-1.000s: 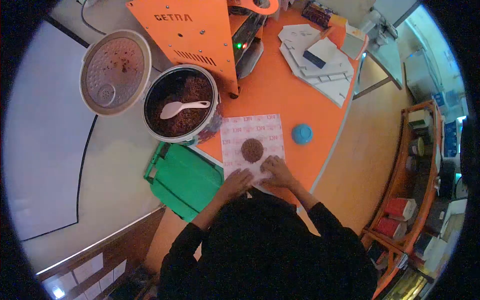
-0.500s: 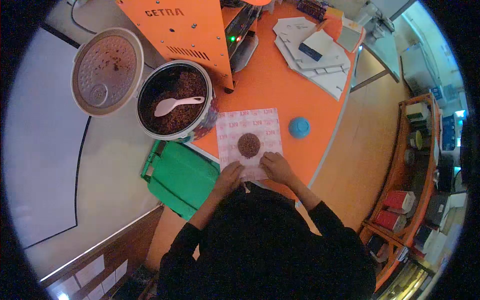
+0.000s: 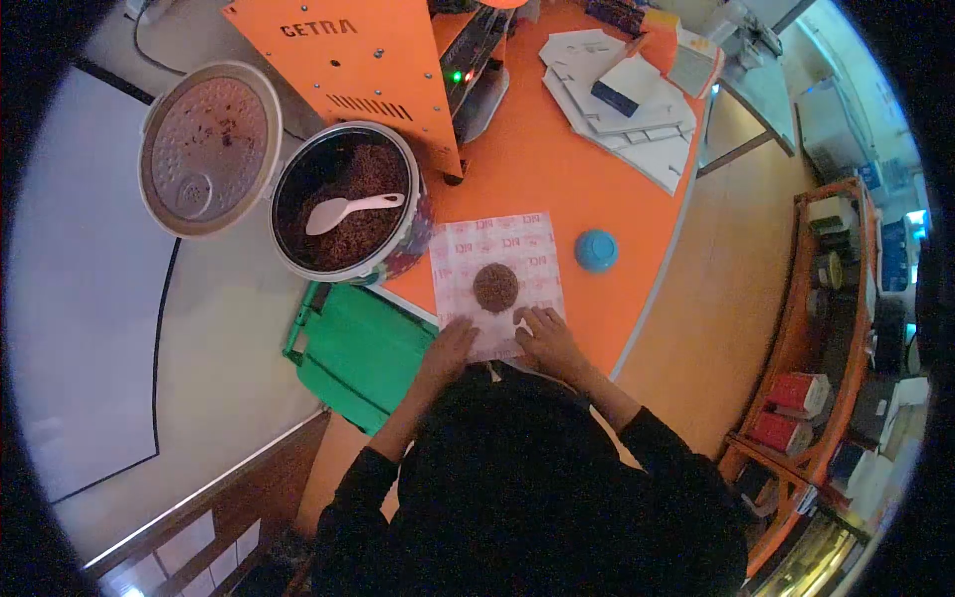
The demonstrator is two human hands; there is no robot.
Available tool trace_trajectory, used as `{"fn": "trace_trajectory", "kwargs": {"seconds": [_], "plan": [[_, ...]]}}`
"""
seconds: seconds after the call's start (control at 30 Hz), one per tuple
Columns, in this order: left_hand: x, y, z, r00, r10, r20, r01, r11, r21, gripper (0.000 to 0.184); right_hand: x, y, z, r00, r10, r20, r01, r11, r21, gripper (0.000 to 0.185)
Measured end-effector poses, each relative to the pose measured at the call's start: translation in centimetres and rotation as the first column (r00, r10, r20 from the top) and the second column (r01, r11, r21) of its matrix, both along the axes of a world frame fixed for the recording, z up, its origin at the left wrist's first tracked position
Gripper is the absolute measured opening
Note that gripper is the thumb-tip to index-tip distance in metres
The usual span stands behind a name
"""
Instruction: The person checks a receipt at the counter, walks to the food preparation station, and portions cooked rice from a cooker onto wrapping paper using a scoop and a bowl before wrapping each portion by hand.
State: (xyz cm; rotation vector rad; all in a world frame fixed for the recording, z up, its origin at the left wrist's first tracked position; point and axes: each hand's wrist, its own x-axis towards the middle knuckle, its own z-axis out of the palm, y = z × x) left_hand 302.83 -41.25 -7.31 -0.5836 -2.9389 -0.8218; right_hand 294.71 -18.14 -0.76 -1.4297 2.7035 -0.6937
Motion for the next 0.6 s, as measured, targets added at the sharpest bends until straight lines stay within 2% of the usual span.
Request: {"fn": "trace_trajectory", "kwargs": {"seconds": [0.03,0.17,0.23,0.37,0.43,0.47,0.53,0.6], "plan": [[0.3,-0.6,0.1,0.999,0.021,0.042,-0.021,1.000,-0.020,0.044,0.0,-0.2,0.1,1.000,0.024,-0.012,-0.025,0.998,-0.055,0.023],[1.4,-2.7,0.8,0.995,0.053,0.081,-0.055,0.998,0.018,0.048,0.4,-0.5,-1.5,0.999,0.017,0.045,-0.016,0.999,-0.036,0.022],[1.0,-3.0,1.5,0.995,0.054,0.080,-0.045,0.993,-0.105,0.048,0.3,-0.9,-2.3,0.983,-0.012,0.183,0.007,1.000,0.028,0.021],[0.2,-0.8,3.7,0.997,0.017,0.075,-0.001,0.980,-0.200,0.048,0.3,-0.7,-1.4,0.946,-0.044,0.320,0.045,0.999,0.005,0.019],[-0.2,0.5,4.2,0.996,-0.081,0.045,0.074,0.989,0.126,0.037,0.0,-0.5,-1.3,0.776,0.001,0.631,0.071,0.994,-0.088,0.019],[-0.1,0.6,3.3,0.995,-0.083,0.047,0.077,0.989,0.128,0.037,-0.2,-0.4,-1.3,0.775,-0.002,0.632,0.073,0.994,-0.087,0.019],[0.1,0.9,0.5,0.997,-0.048,0.060,0.044,0.998,0.053,0.036,-0.5,0.0,-1.4,0.717,0.095,0.691,0.098,0.967,-0.235,0.019],[0.2,0.8,-1.1,0.999,-0.012,0.030,0.008,0.994,0.111,0.032,-0.3,0.1,-3.0,0.677,0.104,0.728,0.135,0.956,-0.262,0.018]]}}
